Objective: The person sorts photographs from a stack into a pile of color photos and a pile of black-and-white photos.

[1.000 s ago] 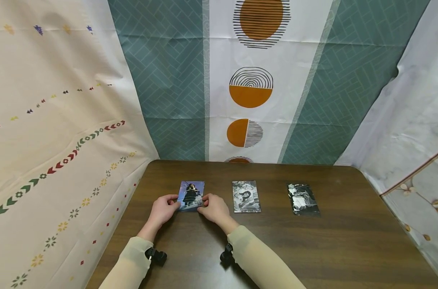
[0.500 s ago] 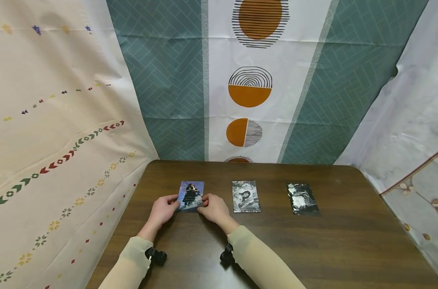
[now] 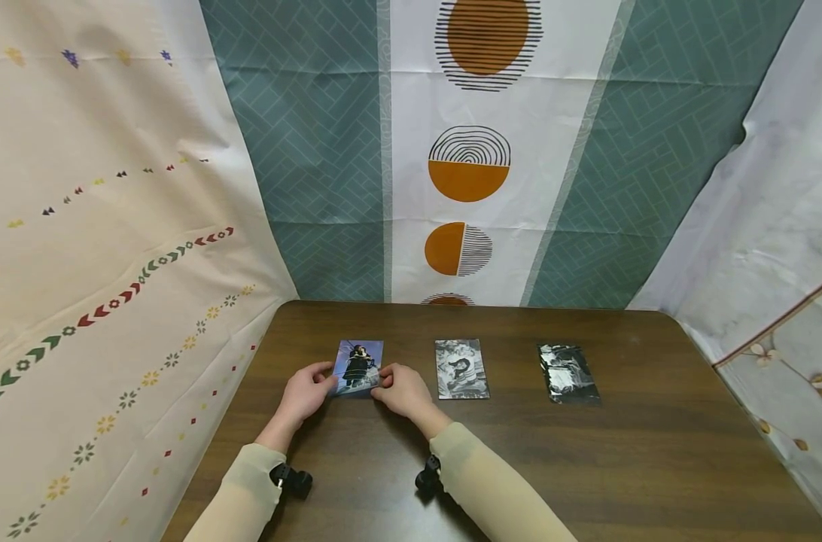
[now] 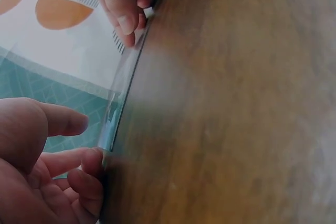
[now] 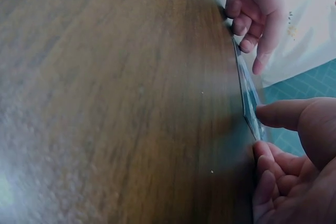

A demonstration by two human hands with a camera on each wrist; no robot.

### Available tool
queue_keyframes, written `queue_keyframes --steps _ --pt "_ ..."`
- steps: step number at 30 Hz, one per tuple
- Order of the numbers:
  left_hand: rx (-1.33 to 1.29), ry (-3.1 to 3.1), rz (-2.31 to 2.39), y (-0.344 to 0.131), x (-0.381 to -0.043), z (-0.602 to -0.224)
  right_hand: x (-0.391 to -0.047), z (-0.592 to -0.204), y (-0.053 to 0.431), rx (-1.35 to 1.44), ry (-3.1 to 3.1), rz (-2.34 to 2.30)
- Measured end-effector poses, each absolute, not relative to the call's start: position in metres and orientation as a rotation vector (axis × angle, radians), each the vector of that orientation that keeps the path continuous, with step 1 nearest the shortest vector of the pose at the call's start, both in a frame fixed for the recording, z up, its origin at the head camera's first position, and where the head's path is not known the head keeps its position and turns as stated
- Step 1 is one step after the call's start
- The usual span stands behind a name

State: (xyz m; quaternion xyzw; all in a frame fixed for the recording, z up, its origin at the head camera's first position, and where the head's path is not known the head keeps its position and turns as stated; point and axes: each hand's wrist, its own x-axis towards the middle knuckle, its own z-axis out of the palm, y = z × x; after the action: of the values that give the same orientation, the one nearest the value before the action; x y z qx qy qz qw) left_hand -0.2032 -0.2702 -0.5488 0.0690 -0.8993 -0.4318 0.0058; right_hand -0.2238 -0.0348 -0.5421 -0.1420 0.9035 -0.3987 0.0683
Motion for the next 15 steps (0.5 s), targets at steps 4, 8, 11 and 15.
queue_keyframes --steps 4,8,11,15 --pt "0.235 -2.803 -1.394 -0.27 -0.203 -0.547 -0.225 -0.544 -0.032 -0.447 2.686 -1.24" --pt "0.239 -2.79 -1.421 -0.27 -0.203 -0.545 -0.227 -0.546 -0.028 -0.476 2.659 -1.269" --pt "0.234 -2.774 -1.435 -0.268 -0.203 -0.543 -0.228 -0.547 -0.026 -0.499 2.641 -1.286" --pt "0.234 -2.759 -1.422 -0.264 -0.204 -0.54 -0.227 -0.543 -0.022 -0.512 2.612 -1.32"
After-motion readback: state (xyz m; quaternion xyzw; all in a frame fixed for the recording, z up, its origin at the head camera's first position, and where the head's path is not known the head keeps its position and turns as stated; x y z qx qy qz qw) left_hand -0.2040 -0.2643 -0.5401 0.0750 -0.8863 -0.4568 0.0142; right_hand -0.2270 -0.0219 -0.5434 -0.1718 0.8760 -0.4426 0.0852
